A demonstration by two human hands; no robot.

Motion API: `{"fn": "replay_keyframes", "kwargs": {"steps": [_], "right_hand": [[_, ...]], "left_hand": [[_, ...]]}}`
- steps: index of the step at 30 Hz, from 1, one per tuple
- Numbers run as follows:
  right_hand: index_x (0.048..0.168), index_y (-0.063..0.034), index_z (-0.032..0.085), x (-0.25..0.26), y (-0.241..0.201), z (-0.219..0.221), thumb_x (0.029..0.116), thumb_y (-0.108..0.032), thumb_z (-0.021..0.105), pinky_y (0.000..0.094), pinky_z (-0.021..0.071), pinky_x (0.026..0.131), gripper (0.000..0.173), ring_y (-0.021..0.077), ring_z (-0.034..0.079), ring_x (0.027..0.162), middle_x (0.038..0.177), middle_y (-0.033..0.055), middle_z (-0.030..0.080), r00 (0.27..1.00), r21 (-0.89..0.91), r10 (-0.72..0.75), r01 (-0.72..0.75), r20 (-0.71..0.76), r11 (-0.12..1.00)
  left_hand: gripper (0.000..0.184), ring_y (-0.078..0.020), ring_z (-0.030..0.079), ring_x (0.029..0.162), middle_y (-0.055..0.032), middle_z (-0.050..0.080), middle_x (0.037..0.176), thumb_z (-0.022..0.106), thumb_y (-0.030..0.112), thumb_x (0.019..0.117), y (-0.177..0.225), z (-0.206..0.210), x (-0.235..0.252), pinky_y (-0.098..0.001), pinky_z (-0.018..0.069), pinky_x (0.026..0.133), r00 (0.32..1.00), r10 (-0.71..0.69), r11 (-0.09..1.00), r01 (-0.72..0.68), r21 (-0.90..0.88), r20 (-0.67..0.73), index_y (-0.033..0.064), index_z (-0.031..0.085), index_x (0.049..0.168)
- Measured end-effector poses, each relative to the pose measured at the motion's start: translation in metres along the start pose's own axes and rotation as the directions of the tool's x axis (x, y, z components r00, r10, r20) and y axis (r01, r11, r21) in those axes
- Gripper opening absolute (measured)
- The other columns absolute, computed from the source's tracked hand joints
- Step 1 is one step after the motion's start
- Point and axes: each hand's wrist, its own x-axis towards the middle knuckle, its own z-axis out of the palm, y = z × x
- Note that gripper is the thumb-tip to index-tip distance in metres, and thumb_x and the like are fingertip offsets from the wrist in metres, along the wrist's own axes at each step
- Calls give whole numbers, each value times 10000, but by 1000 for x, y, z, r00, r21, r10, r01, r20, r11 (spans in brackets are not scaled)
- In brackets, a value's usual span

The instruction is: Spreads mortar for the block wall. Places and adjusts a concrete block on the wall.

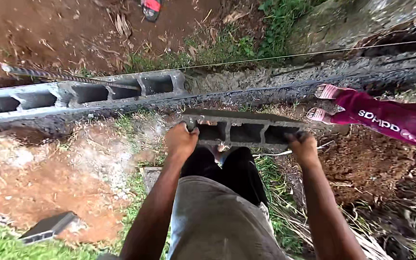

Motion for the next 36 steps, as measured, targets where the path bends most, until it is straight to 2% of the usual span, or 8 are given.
{"fn": "replay_keyframes", "kwargs": {"steps": [5, 9, 16, 19, 22, 25, 31, 36], "right_hand": [[1054, 64, 661, 36, -32, -25, 982, -267, 694, 655, 497, 873, 340, 434, 658, 943, 967, 283, 670, 998, -33, -23, 21, -60, 999], [978, 68, 654, 58, -55, -38, 972, -233, 710, 654, 493, 811, 307, 407, 644, 846, 881, 258, 656, 993, -44, -86, 83, -84, 996], [1014, 75, 649, 105, -80, -40, 980, -242, 688, 601, 505, 826, 321, 359, 640, 861, 911, 243, 650, 988, -65, -153, 151, -19, 986], [989, 62, 642, 123, -86, -36, 966, -244, 704, 584, 516, 798, 314, 329, 639, 820, 880, 218, 641, 985, -59, -172, 171, -15, 983], [997, 67, 638, 135, -94, -32, 968, -239, 695, 566, 515, 785, 312, 317, 626, 809, 880, 217, 632, 983, -76, -183, 182, 4, 980], [1027, 100, 647, 141, -103, -32, 986, -240, 678, 595, 499, 827, 344, 357, 631, 857, 922, 257, 648, 981, -112, -190, 192, 28, 975], [1006, 76, 663, 161, -113, -31, 972, -247, 703, 657, 478, 869, 328, 422, 644, 927, 950, 279, 663, 981, -134, -189, 192, 36, 972], [1000, 67, 664, 176, -118, -28, 974, -259, 706, 688, 473, 858, 330, 460, 646, 938, 957, 294, 665, 985, -140, -164, 169, 46, 976]], "left_hand": [[324, -415, 679, 869, -207, 684, 866, 691, 337, 960, 31, -16, 28, -650, 519, 771, 999, -36, 996, 38, -81, 22, 18, 688, 898], [297, -394, 672, 920, -200, 684, 925, 707, 313, 940, 44, -21, 47, -643, 518, 808, 998, -57, 989, 59, -135, 20, 19, 696, 896], [289, -407, 674, 943, -216, 689, 952, 720, 292, 920, 63, -29, 79, -640, 521, 815, 992, -109, 985, 99, -144, -65, 4, 695, 899], [288, -409, 667, 1011, -222, 689, 1029, 721, 293, 924, 68, -29, 94, -646, 515, 870, 989, -123, 984, 110, -142, -87, 7, 713, 957], [297, -410, 655, 1057, -220, 685, 1064, 713, 305, 925, 68, -27, 103, -636, 507, 891, 983, -144, 984, 130, -120, -117, 9, 715, 949], [307, -440, 624, 1143, -240, 683, 1123, 729, 289, 920, 68, -26, 108, -646, 489, 957, 980, -150, 981, 131, -145, -131, -9, 731, 991], [321, -430, 628, 1132, -228, 693, 1079, 736, 313, 914, 64, -14, 118, -624, 503, 944, 973, -155, 983, 134, -129, -172, -7, 725, 932], [320, -416, 626, 1140, -219, 696, 1077, 739, 315, 923, 69, -12, 128, -609, 495, 956, 966, -183, 981, 167, -97, -182, -4, 726, 937]]}}
